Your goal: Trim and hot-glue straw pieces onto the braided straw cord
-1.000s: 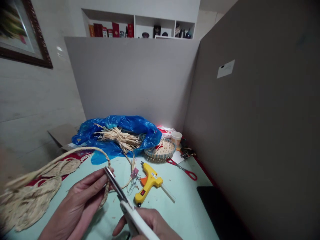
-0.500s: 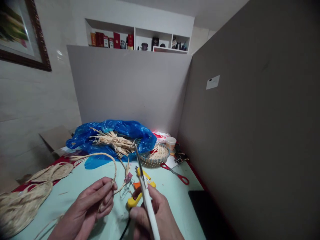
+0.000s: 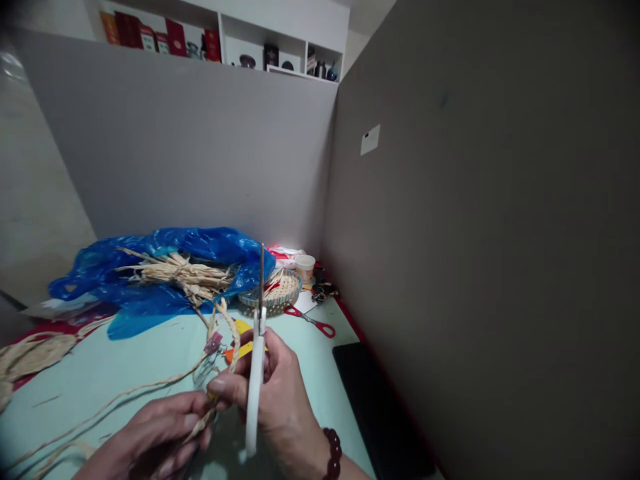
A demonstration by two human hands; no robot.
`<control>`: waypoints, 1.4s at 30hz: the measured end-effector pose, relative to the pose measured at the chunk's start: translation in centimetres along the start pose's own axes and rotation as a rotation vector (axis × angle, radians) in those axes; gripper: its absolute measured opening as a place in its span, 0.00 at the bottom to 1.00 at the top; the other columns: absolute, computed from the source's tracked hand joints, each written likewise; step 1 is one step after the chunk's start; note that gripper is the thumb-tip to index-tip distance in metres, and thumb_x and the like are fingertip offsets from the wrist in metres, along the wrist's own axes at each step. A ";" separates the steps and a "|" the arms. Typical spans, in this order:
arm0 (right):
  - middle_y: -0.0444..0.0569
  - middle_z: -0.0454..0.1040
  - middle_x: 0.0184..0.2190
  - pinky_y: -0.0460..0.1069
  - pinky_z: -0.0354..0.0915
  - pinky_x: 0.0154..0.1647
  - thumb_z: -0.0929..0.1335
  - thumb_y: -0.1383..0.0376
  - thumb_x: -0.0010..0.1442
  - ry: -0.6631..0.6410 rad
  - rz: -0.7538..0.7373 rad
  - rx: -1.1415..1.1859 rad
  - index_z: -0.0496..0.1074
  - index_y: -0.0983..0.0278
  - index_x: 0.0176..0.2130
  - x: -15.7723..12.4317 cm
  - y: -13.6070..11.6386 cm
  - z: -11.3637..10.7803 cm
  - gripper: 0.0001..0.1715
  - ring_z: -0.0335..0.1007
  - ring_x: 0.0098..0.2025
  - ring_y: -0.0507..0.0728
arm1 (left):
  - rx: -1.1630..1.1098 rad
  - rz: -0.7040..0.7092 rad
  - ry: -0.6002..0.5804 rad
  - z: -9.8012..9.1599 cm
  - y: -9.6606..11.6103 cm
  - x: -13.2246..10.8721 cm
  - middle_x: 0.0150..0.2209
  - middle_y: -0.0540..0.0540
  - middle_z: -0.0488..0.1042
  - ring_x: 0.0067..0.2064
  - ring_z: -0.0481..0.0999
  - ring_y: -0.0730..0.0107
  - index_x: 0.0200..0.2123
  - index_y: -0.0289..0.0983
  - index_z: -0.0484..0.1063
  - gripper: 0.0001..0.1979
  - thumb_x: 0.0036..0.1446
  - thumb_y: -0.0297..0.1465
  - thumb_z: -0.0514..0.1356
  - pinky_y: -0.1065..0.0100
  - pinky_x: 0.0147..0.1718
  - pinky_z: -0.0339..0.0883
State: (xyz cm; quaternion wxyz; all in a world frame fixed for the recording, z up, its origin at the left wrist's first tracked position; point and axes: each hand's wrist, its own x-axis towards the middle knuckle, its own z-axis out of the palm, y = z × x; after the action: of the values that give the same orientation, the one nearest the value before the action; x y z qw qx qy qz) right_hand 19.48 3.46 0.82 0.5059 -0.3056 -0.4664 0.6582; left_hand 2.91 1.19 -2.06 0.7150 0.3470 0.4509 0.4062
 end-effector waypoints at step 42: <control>0.43 0.76 0.20 0.39 0.62 0.17 0.84 0.59 0.30 -0.245 0.301 0.036 0.64 0.65 0.32 -1.3 2.6 2.4 0.36 0.71 0.19 0.49 | -0.148 0.478 0.306 1.1 3.7 -3.7 0.32 0.47 0.76 0.31 0.72 0.69 0.35 0.37 0.78 0.09 0.48 0.30 0.70 0.71 0.32 0.70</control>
State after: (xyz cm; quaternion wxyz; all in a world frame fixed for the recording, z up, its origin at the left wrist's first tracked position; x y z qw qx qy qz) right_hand 16.82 1.37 -0.75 0.3465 -0.2802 -0.4617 0.7670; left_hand 1.97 -0.65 2.84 0.5461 0.3251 0.4279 0.6426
